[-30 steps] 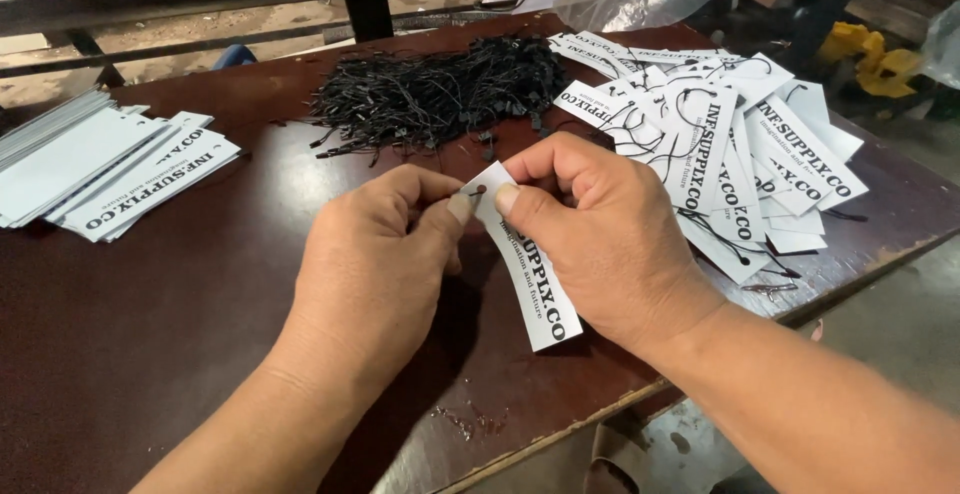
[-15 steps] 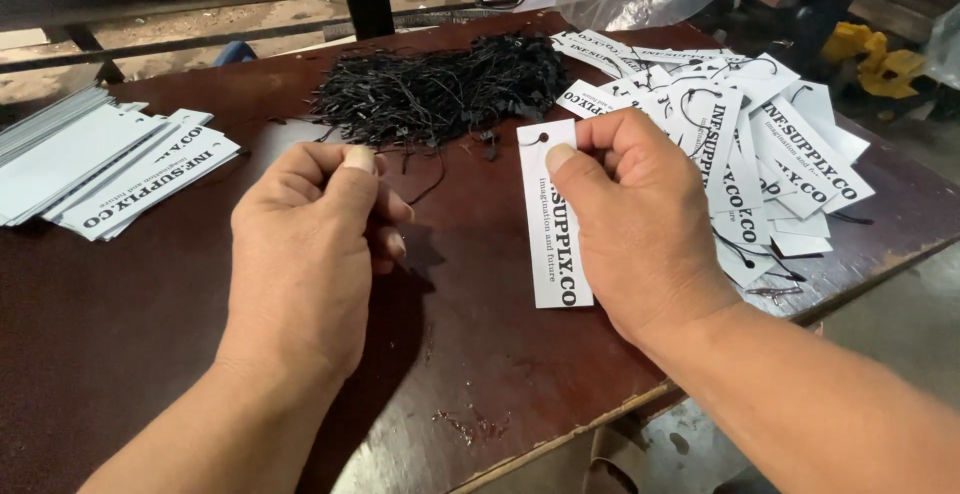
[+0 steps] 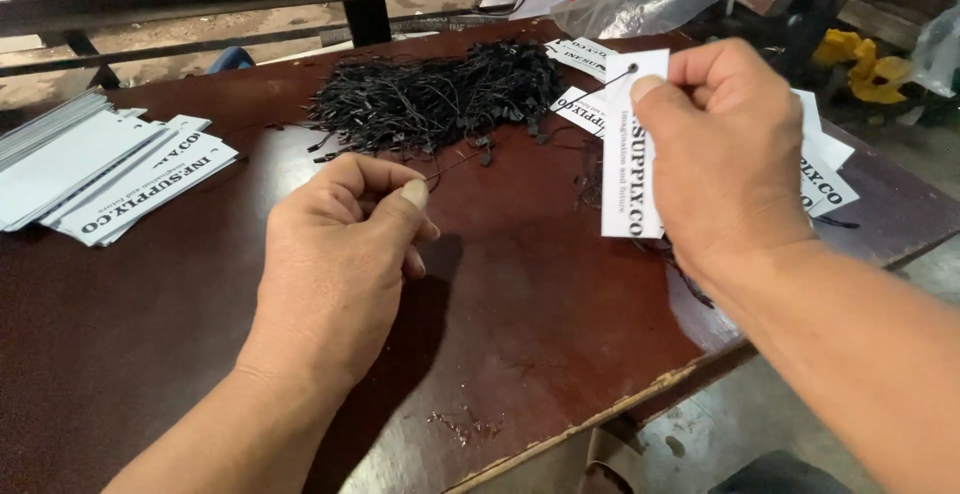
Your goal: Manually threading black plastic fasteners through the holes of white paper clothing tags on a factory table.
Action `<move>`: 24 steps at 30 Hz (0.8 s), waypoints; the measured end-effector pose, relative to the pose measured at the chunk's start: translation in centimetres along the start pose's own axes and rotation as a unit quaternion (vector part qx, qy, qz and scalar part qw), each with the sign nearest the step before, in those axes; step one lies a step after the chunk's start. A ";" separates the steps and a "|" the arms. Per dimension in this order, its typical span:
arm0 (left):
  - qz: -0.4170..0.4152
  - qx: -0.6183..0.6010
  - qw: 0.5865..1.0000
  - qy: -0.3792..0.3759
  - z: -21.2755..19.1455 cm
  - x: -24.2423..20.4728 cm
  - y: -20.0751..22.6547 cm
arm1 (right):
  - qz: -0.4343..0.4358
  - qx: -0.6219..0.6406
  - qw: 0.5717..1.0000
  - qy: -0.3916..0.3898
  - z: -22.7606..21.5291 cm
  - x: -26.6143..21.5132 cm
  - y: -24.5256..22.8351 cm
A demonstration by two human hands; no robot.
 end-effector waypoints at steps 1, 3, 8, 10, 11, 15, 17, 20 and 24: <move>0.000 0.000 1.000 -0.001 0.1 0.1 -0.1 | 0.000 -0.001 1.000 0.001 -0.2 0.7 0.3; 0.014 0.021 1.000 -0.010 0.3 0.2 -0.3 | -0.024 -0.016 0.999 0.023 -0.7 2.0 0.8; 0.003 0.130 0.990 -0.046 0.8 -0.1 -0.3 | -0.114 -0.040 0.992 0.037 -1.4 4.7 3.4; 0.019 0.161 0.985 -0.062 1.0 0.0 -0.5 | -0.144 -0.062 0.987 0.040 -2.0 5.5 3.9; 0.036 0.183 0.980 -0.074 1.1 0.0 -0.5 | -0.161 -0.083 0.982 0.042 -2.3 6.0 4.2; 0.022 0.227 0.970 -0.082 0.9 -0.4 0.2 | -0.227 -0.194 0.954 0.039 -4.4 8.5 6.2; 0.010 0.194 0.978 -0.081 0.8 -0.4 0.3 | -0.189 -0.258 0.948 0.007 -4.9 9.5 6.6; -0.008 0.164 0.983 -0.081 0.8 -0.6 0.8 | -0.258 -0.314 0.914 0.002 -5.1 10.9 8.4; -0.013 0.151 0.985 -0.078 0.7 -0.6 0.9 | -0.380 -0.225 0.897 -0.030 -2.2 7.7 5.7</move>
Point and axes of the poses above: each hand's wrist, its own x-axis towards the middle knuckle, its own z-axis out of the palm, y = z × x, the point moved 1 cm from there along x, towards the middle knuckle, and after that the axes turned 6 degrees about y, right-handed, at the moved point
